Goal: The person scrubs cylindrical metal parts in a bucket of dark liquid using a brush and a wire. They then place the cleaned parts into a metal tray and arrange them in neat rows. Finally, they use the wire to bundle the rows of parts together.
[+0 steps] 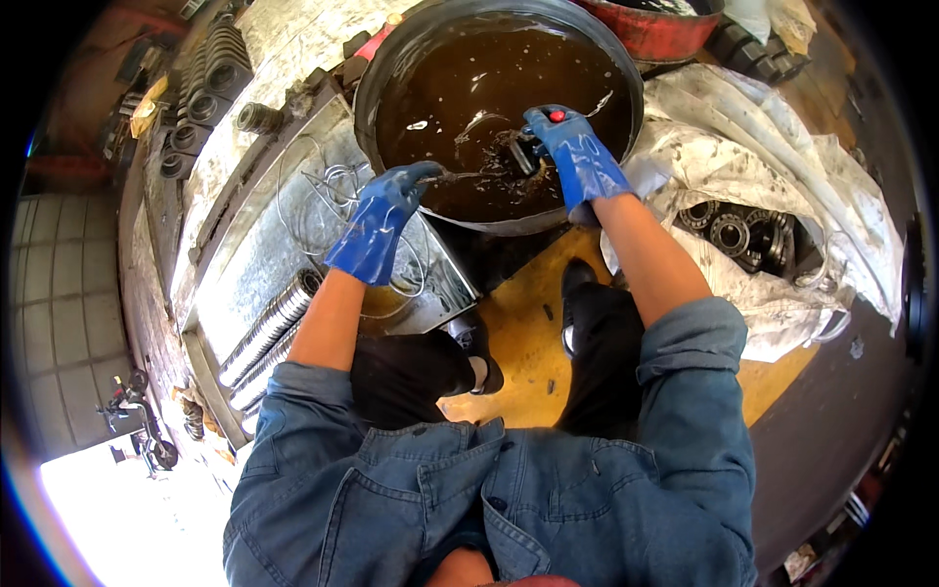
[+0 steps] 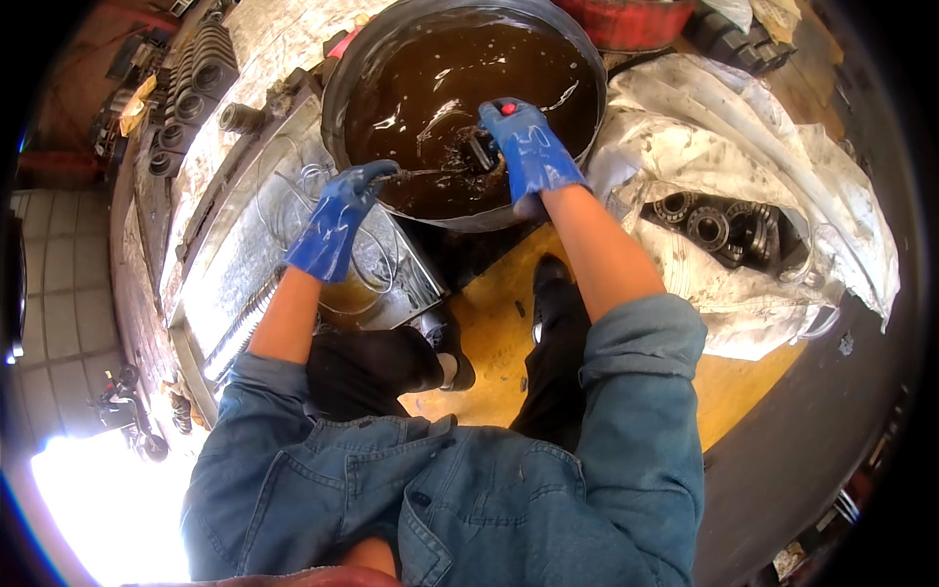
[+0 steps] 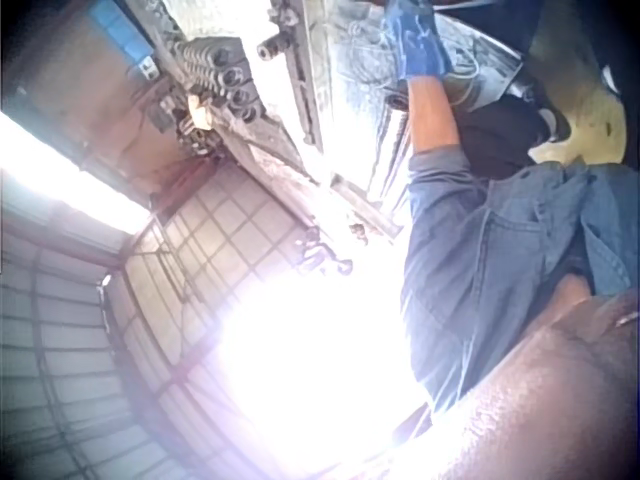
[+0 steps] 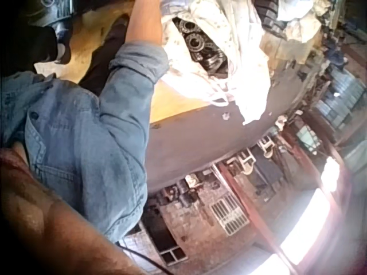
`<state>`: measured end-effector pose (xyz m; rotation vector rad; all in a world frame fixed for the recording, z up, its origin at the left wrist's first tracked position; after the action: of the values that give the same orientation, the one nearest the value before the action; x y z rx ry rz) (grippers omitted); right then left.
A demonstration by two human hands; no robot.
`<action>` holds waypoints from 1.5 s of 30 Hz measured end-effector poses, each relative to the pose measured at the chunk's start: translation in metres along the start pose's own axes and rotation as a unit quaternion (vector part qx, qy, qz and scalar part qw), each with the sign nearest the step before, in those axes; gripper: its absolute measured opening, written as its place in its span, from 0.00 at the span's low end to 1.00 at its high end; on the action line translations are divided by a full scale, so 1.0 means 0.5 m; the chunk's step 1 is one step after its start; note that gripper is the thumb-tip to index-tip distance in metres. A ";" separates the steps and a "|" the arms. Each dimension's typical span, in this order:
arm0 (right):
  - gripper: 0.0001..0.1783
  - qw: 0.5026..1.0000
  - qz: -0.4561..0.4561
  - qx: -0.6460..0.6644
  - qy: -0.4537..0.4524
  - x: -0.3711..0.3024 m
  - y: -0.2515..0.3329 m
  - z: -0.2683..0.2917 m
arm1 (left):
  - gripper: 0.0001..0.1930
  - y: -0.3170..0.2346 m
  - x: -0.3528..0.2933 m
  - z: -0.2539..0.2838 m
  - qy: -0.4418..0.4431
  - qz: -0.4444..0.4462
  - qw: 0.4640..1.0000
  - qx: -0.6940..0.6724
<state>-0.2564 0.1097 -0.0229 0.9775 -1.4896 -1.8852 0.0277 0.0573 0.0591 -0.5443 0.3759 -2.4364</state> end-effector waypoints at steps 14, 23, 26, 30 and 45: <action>0.17 0.968 -0.014 0.243 -0.060 -0.092 0.099 -0.012 | 0.22 0.057 0.017 -0.101 0.056 0.248 0.871 -0.420; 0.17 0.980 0.027 0.198 0.007 -0.104 0.098 -0.031 | 0.20 0.079 0.022 -0.139 0.062 0.275 0.940 -0.192; 0.16 0.972 0.009 0.232 0.022 -0.125 0.126 -0.053 | 0.19 0.098 0.018 -0.128 0.027 0.266 0.954 -0.136; 0.16 0.973 0.043 0.224 0.036 -0.117 0.106 -0.051 | 0.21 0.057 0.041 -0.130 0.059 0.271 0.953 -0.121; 0.17 0.964 0.017 0.266 0.018 -0.105 0.095 -0.044 | 0.20 0.045 0.041 -0.155 0.062 0.332 0.924 -0.178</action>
<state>-0.2090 0.1265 0.0314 1.1958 -2.0287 -1.4535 -0.0119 0.0376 -0.0117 -0.3329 0.9077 -1.7511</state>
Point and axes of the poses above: each hand's wrist, its own x-axis towards the middle knuckle, its own z-axis out of the back of the hand, y = z × x, the point moved 6 cm from there along x, towards the middle knuckle, and after that the axes turned 7 degrees about -y, right-handed, at the moved point
